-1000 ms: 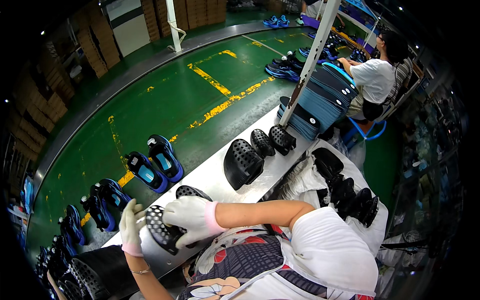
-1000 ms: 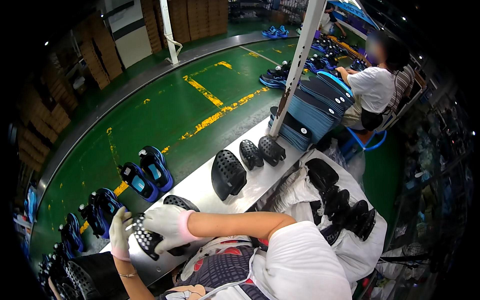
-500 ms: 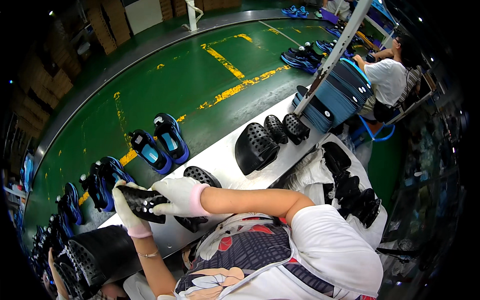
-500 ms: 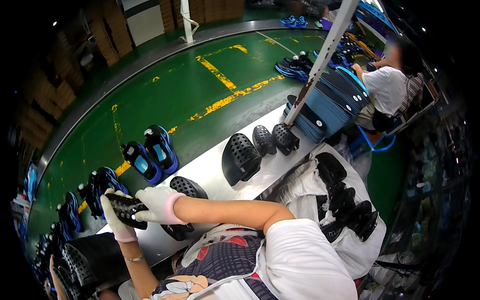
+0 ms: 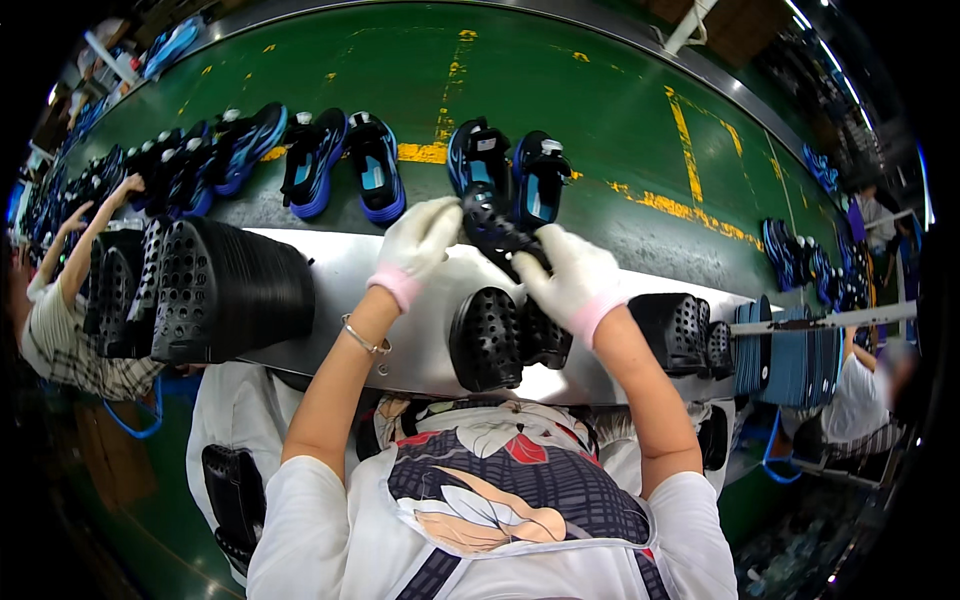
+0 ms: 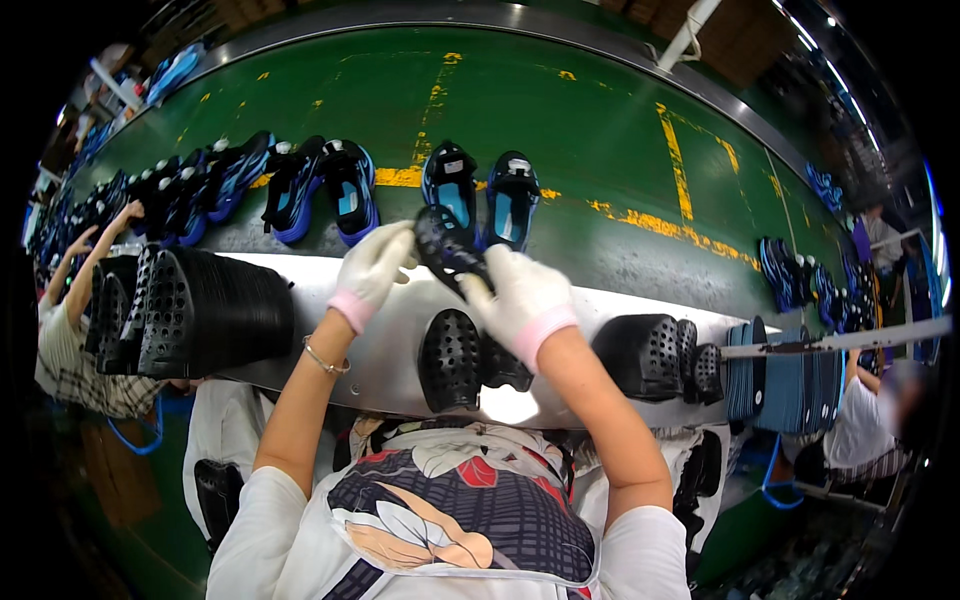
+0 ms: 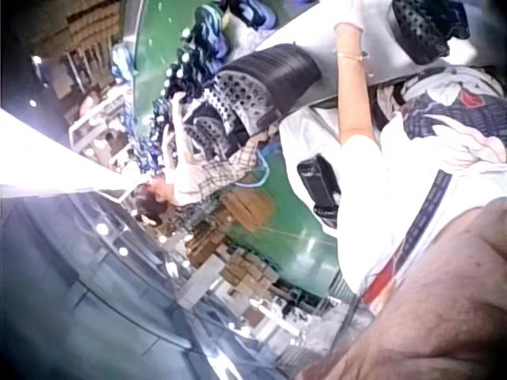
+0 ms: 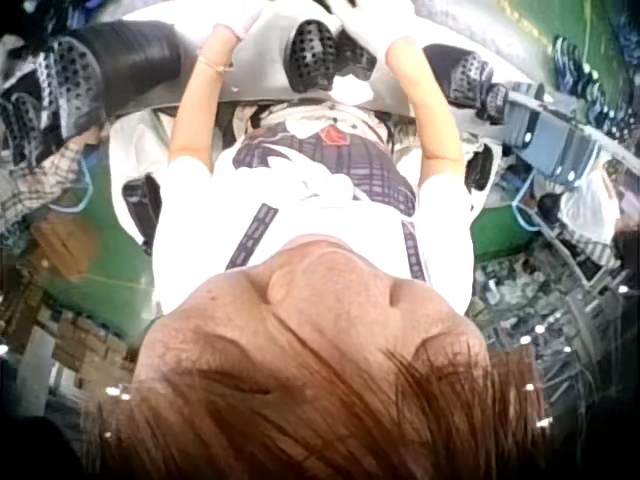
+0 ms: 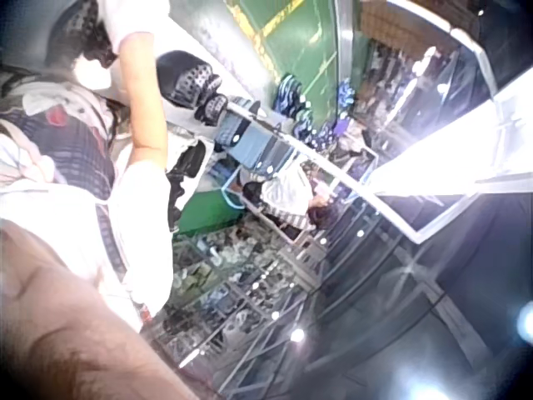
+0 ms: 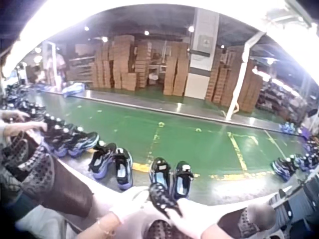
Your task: The person inserts black plastic shoe trees into blue and black athletic shoes on a factory assembly line. They pick up each shoe, place a shoe tree inside, and set the shoe back down on the conveyor belt in a repetitive sequence.
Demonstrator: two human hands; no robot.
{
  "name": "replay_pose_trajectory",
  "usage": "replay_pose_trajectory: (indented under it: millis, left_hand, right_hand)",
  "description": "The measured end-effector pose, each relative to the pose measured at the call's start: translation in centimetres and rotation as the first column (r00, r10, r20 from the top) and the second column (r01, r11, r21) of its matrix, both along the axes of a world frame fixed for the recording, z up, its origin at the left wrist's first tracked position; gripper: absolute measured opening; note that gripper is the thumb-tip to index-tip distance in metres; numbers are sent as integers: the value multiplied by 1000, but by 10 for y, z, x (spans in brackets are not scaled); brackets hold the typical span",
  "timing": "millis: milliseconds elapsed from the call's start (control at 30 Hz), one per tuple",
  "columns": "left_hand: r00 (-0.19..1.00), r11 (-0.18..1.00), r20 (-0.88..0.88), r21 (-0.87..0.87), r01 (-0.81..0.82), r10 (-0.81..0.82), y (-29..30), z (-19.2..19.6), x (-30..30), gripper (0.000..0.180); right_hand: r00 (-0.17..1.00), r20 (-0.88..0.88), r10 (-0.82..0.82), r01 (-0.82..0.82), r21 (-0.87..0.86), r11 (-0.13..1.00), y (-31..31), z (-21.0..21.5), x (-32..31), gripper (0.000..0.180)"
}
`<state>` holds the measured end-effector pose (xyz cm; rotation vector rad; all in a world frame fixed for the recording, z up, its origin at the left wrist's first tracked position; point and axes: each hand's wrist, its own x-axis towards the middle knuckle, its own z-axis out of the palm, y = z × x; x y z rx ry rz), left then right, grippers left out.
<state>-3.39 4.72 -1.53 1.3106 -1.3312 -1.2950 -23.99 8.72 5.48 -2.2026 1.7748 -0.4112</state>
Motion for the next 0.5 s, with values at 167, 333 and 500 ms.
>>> replay_pose_trajectory:
  millis: [167,333,500]
  left_hand:
    - [883,862,466,-422,281,-60,-21,-36,-4,37]
    - [760,874,628,-263,409,-167,-49,-57,-22,32]
    - [665,916,715,-86,391,-216,-60,-62,-26,32]
  right_hand:
    - [993,-122,6,8,116,993,-55,-11,-2,36]
    - [913,-394,107,9,283,959,-112,5,23,39]
    - [838,-512,188,5,353,936,-146,0,62,36]
